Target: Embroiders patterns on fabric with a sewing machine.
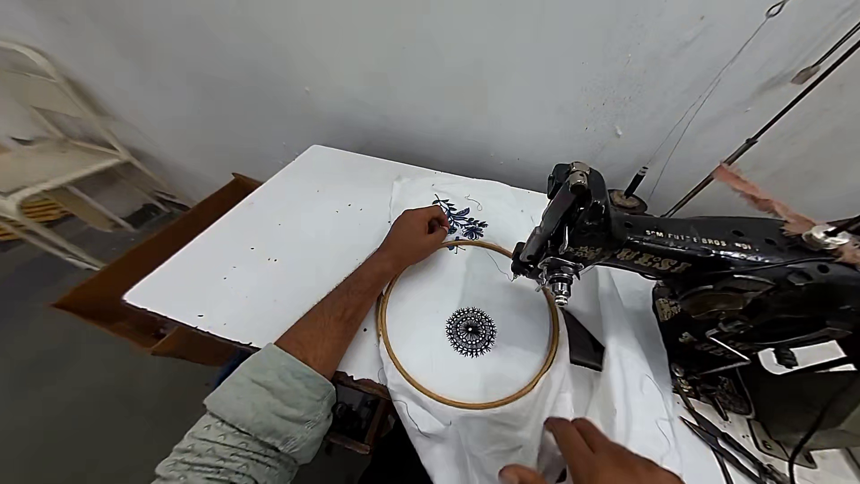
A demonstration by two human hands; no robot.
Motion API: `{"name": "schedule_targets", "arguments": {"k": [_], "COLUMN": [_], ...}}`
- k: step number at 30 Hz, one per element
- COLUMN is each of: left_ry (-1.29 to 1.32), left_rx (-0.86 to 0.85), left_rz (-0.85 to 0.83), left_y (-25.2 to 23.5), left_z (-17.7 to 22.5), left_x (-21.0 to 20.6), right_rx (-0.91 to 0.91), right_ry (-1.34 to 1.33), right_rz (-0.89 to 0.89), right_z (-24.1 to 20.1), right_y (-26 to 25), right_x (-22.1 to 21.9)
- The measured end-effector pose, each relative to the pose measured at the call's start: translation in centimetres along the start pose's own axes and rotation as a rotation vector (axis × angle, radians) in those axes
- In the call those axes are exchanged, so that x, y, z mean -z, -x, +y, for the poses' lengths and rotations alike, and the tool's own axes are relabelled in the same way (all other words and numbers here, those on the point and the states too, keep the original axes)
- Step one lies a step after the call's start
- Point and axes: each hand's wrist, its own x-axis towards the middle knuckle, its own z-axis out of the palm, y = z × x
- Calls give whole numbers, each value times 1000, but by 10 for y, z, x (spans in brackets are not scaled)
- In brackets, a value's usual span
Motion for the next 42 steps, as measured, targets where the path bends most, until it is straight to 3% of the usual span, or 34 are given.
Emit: {"name": "schedule_targets", "arguments": {"k": [3, 6, 9, 14, 17, 19, 22, 24, 25, 28, 29, 32, 35, 36, 40, 42], "left_ry": [-31, -65, -149, -270, -248, -227, -252, -318, -355, -519, -593, -740, -413, -293, -304, -317], "left_rx": [-28, -66, -31, 130, 59, -65, -135, -111, -87, 47, 106, 261, 248, 219, -126, -288], "left_rz": [-24, -3, -17, 32, 137, 140, 25, -49, -71, -120, -143, -307, -613, -637, -148, -79], "left_y": [0, 0, -2, -1, -1, -1, -2, -2, -2, 10, 18, 70, 124, 135, 152, 147], "left_z": [4, -1, 0, -1, 4, 4, 8, 9, 10, 28, 39, 81, 97, 92, 54, 46], "left_x": [-2, 1, 7, 24, 22, 16, 10, 7, 8, 20, 26, 43, 57, 60, 58, 54], "right_rx": [-3, -23, -7, 75, 68, 18, -53, -59, -64, -53, -62, -114, -71, -62, 138, 223], "right_ry": [18, 90, 200, 196, 195, 198, 104, 70, 88, 232, 249, 177, 180, 174, 147, 124], "right_rz": [219, 239, 480, 529, 627, 563, 248, 141, 156, 480, 509, 314, 438, 488, 713, 730], "right_z": [12, 27, 60, 121, 109, 84, 37, 23, 23, 50, 63, 90, 101, 102, 106, 99], "right_y": [-8, -28, -72, -136, -114, -72, -20, -20, -28, -82, -102, -147, -167, -169, -154, -135], "right_x": [-7, -31, -65, -35, -8, 3, 7, -9, -19, -43, -41, -8, 6, 5, -7, -15]}}
